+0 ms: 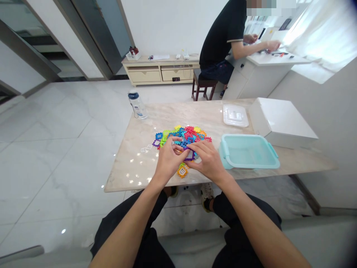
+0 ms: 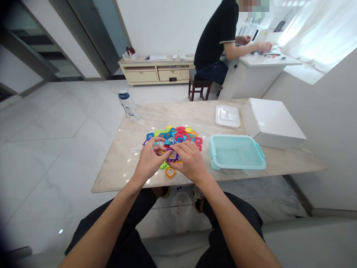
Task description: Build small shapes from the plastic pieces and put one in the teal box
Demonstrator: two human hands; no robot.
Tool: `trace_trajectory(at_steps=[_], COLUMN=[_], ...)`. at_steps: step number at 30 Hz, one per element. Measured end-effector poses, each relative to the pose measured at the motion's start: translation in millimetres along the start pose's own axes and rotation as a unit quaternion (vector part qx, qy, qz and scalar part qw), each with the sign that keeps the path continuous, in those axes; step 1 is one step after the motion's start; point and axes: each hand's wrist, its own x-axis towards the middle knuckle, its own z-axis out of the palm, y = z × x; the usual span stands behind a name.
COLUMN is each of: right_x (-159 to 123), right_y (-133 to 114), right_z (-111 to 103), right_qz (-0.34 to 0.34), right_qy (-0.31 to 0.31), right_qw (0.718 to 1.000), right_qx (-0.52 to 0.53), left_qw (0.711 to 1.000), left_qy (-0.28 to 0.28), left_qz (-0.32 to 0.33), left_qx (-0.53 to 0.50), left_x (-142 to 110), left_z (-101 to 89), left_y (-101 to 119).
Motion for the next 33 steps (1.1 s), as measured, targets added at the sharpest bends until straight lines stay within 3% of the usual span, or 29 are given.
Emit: trace_trajectory(at_steps=[8,33], right_x=[-1,5], right_y=[6,5], right_z=[-5,-3], right_qz=[-0.022,0.014], right_qy=[-0.056,-0.047], right_qw=[0.998,0.999], right_qx=[0.007,-0.023], left_qw=[0.999,0.998], left_qy=[-0.007,0.008], left_qz=[0.012,0.009], left_qx=[0.040,0.064], left_x=[-1,3], left_z=[-0.1,0.4], left_y=[-7,-9])
